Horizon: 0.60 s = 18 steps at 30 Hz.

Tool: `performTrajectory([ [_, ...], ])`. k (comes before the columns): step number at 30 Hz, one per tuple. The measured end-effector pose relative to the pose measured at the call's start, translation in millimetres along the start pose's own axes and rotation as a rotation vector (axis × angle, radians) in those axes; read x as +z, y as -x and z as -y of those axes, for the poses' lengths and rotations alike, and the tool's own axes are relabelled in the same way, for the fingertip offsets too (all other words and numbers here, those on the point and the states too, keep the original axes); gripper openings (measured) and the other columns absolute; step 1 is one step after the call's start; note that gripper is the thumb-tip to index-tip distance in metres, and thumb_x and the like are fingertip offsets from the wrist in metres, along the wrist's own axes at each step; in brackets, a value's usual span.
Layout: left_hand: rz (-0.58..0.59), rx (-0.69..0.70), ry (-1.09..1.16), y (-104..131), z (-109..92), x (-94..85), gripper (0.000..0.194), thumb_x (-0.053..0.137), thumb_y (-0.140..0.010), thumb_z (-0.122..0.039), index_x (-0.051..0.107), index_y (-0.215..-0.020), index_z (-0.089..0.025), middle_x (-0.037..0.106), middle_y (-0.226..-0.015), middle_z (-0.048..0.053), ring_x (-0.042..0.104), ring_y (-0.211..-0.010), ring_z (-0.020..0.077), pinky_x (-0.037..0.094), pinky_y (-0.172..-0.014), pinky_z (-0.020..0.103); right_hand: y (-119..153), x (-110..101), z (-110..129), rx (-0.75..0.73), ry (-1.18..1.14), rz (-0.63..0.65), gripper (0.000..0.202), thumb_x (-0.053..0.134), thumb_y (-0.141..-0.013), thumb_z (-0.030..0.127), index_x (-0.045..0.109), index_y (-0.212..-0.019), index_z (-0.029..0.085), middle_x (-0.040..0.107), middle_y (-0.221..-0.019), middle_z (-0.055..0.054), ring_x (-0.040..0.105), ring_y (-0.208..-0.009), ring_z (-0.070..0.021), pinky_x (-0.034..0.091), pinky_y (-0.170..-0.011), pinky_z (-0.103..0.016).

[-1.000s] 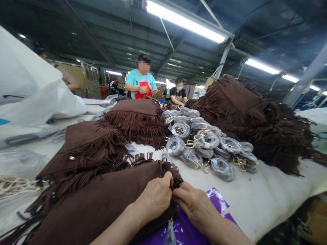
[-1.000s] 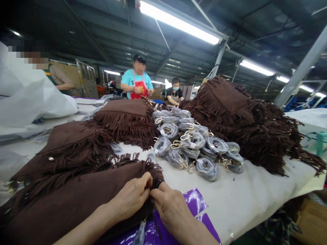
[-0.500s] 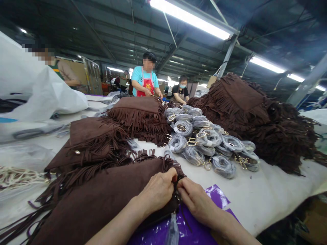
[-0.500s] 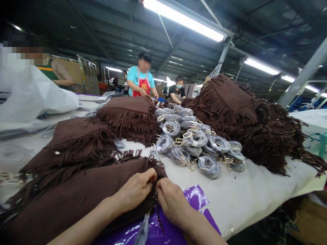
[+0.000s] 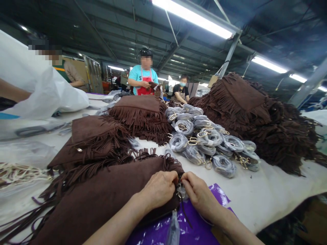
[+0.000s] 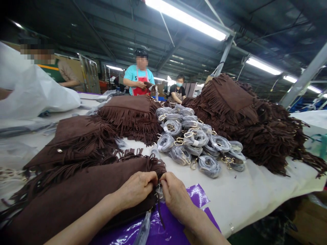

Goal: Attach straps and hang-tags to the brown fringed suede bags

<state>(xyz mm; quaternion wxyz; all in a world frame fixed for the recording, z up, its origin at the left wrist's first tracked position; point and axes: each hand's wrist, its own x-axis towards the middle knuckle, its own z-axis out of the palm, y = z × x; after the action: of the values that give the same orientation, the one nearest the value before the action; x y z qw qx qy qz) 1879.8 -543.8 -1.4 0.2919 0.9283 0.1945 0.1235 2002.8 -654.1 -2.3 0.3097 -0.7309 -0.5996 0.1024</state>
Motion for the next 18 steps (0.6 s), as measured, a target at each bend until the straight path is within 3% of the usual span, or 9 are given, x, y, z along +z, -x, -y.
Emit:
performTrajectory([
  [5, 0.038, -0.004, -0.003, 3, -6, -5.5, 0.017, 0.041, -0.067, -0.016, 0.054, -0.075, -0.022, 0.063, -0.075, 0.000, 0.059, -0.072, 0.0179, 0.039, -0.065, 0.027, 3, 0, -1, 0.028, -0.093, -0.047, 0.016, 0.034, -0.086, 0.025, 0.045, -0.076, 0.021, 0.051, -0.066, 0.001, 0.048, -0.059, -0.0134, 0.035, -0.056, -0.025],
  [8, -0.006, -0.021, 0.070, 5, -8, -7.4, 0.016, 0.046, -0.068, -0.020, 0.057, -0.080, -0.022, 0.062, -0.078, 0.000, 0.057, -0.074, 0.0168, 0.040, -0.066, 0.026, 9, 1, 1, 0.054, -0.205, -0.047, 0.017, 0.032, -0.088, 0.027, 0.045, -0.077, 0.021, 0.050, -0.061, 0.003, 0.045, -0.050, -0.0106, 0.033, -0.048, -0.023],
  [13, 0.000, -0.034, 0.103, 4, -8, -0.6, 0.017, 0.059, -0.068, -0.033, 0.063, -0.079, -0.022, 0.060, -0.081, 0.000, 0.055, -0.078, 0.0172, 0.041, -0.068, 0.026, 16, 6, 4, 0.084, -0.302, -0.031, 0.017, 0.032, -0.089, 0.030, 0.043, -0.079, 0.022, 0.048, -0.055, 0.006, 0.038, -0.037, -0.0076, 0.029, -0.040, -0.021],
  [18, -0.033, -0.028, 0.079, 0, -6, 5.4, 0.013, 0.053, -0.071, -0.023, 0.066, -0.070, -0.021, 0.061, -0.077, 0.000, 0.056, -0.076, 0.0154, 0.040, -0.069, 0.025, 19, 6, 5, 0.100, -0.262, -0.009, 0.015, 0.031, -0.088, 0.028, 0.043, -0.083, 0.021, 0.038, -0.045, 0.009, 0.041, -0.037, -0.0104, 0.033, -0.043, -0.023],
])
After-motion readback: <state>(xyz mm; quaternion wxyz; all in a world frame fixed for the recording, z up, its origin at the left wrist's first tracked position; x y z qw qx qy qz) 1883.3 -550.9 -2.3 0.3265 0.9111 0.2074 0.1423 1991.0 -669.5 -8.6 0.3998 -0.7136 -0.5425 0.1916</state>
